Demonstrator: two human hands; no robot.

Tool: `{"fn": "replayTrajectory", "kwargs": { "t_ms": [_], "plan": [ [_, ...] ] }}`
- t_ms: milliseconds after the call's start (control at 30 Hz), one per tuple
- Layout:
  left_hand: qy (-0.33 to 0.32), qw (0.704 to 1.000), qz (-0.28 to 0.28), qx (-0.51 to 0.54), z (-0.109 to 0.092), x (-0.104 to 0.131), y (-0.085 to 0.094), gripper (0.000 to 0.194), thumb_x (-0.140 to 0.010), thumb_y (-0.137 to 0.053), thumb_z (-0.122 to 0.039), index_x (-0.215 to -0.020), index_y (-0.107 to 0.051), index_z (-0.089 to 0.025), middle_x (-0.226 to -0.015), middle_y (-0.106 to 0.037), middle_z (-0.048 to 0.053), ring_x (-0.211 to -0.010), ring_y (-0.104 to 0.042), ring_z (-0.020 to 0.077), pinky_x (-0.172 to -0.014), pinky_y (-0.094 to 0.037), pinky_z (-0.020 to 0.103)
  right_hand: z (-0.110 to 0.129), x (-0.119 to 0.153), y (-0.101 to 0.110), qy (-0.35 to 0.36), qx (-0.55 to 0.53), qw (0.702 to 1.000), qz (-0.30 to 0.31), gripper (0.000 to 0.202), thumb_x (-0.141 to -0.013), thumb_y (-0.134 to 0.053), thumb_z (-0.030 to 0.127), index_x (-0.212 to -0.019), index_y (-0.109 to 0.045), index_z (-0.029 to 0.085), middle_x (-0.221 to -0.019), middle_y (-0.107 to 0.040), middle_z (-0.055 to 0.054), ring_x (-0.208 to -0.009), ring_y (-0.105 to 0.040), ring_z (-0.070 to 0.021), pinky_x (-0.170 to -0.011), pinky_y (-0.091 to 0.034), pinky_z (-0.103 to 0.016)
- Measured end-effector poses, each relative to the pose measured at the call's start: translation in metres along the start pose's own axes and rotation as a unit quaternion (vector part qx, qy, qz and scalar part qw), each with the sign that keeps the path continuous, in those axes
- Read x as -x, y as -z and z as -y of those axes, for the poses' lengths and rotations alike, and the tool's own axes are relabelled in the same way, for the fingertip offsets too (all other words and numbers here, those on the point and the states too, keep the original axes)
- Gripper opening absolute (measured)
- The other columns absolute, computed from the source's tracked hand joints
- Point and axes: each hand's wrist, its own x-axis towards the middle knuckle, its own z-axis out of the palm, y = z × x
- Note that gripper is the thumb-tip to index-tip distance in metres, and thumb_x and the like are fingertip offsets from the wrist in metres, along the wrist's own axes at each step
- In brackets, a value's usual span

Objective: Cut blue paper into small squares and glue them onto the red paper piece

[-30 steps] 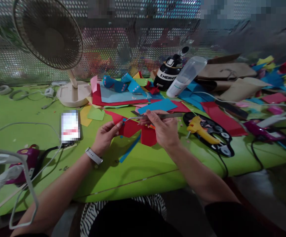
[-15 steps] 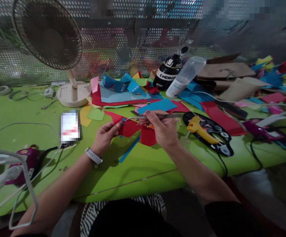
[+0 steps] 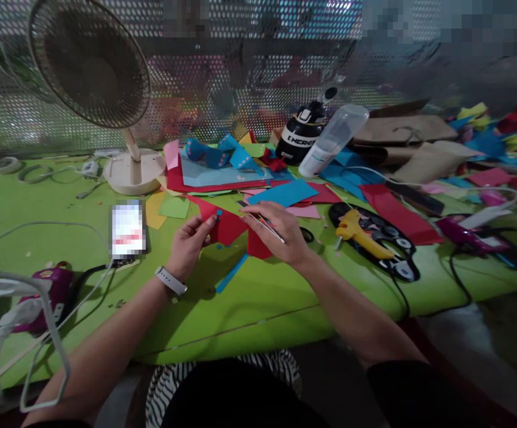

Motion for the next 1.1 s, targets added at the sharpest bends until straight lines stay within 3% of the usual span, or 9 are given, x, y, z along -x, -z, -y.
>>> {"fn": "replayTrajectory", "kwargs": {
  "t_ms": [200,367,433,633,767,933,1100],
  "plan": [
    [-0.004,0.998,0.032,-0.055,0.003,0.001,0.002,0.034,-0.065,-0.084,-0.046,-0.083,-0.075,-0.018,-0.078,-0.074,0.003,-0.064,-0.063,0.0114,-0.056,-0.047,0.022,0.001,0.001,-0.004,-0.01,0.002,1.0,0.019,0.021,-0.098,-0.049,0.036,-0.102,-0.066,0.024,-0.098,-0.072,-0.006,-0.094,-0.066,-0.0225,-0.084,-0.049,-0.036],
    [-0.022,0.999,-0.016,-0.043,0.001,0.0,0.001,0.037,-0.063,-0.085,-0.048,-0.083,-0.074,-0.019,-0.076,-0.073,0.0,-0.063,-0.062,0.01,-0.055,-0.046,0.02,0.007,0.002,-0.008,-0.054,-0.031,0.998,0.005,0.024,-0.099,-0.048,0.039,-0.109,-0.064,0.025,-0.107,-0.072,-0.005,-0.098,-0.068,-0.0211,-0.083,-0.05,-0.033],
    [-0.02,0.999,-0.022,-0.033,0.0,0.0,0.0,0.037,-0.063,-0.085,-0.048,-0.083,-0.073,-0.019,-0.077,-0.072,0.0,-0.064,-0.062,0.0096,-0.054,-0.046,0.019,0.009,0.003,-0.009,-0.043,-0.025,0.999,0.02,0.025,-0.1,-0.046,0.037,-0.111,-0.063,0.024,-0.109,-0.072,-0.007,-0.1,-0.067,-0.022,-0.085,-0.05,-0.034],
    [-0.012,0.999,0.029,-0.015,0.001,0.002,0.0,0.035,-0.068,-0.081,-0.05,-0.082,-0.074,-0.019,-0.075,-0.071,0.0,-0.06,-0.061,0.0094,-0.054,-0.048,0.02,0.011,0.005,-0.011,0.017,0.045,0.998,0.027,0.025,-0.101,-0.042,0.032,-0.107,-0.064,0.023,-0.1,-0.073,-0.009,-0.094,-0.066,-0.0239,-0.085,-0.05,-0.037],
    [-0.008,0.998,0.052,-0.034,-0.001,0.002,0.001,0.035,-0.064,-0.085,-0.045,-0.081,-0.075,-0.017,-0.075,-0.073,0.002,-0.064,-0.064,0.0127,-0.061,-0.053,0.024,0.01,0.007,-0.013,0.063,0.071,0.994,0.045,0.023,-0.101,-0.042,0.027,-0.109,-0.063,0.024,-0.098,-0.072,-0.008,-0.093,-0.065,-0.0236,-0.083,-0.049,-0.036],
    [-0.042,0.995,0.064,-0.066,-0.006,0.004,-0.001,0.031,-0.066,-0.084,-0.044,-0.077,-0.075,-0.016,-0.074,-0.072,0.004,-0.067,-0.064,0.014,-0.064,-0.055,0.026,0.009,0.008,-0.014,0.074,0.081,0.993,0.04,0.025,-0.101,-0.042,0.026,-0.114,-0.063,0.023,-0.1,-0.072,-0.009,-0.096,-0.066,-0.0233,-0.084,-0.05,-0.036],
    [-0.009,0.996,0.077,-0.046,-0.016,0.003,0.002,0.047,-0.057,-0.087,-0.051,-0.088,-0.074,-0.017,-0.078,-0.073,0.003,-0.068,-0.067,0.0156,-0.062,-0.056,0.027,0.004,-0.008,-0.001,0.078,0.059,0.992,0.074,0.026,-0.101,-0.041,0.029,-0.112,-0.064,0.026,-0.102,-0.073,-0.006,-0.095,-0.067,-0.0223,-0.081,-0.051,-0.035]
  ]
}}
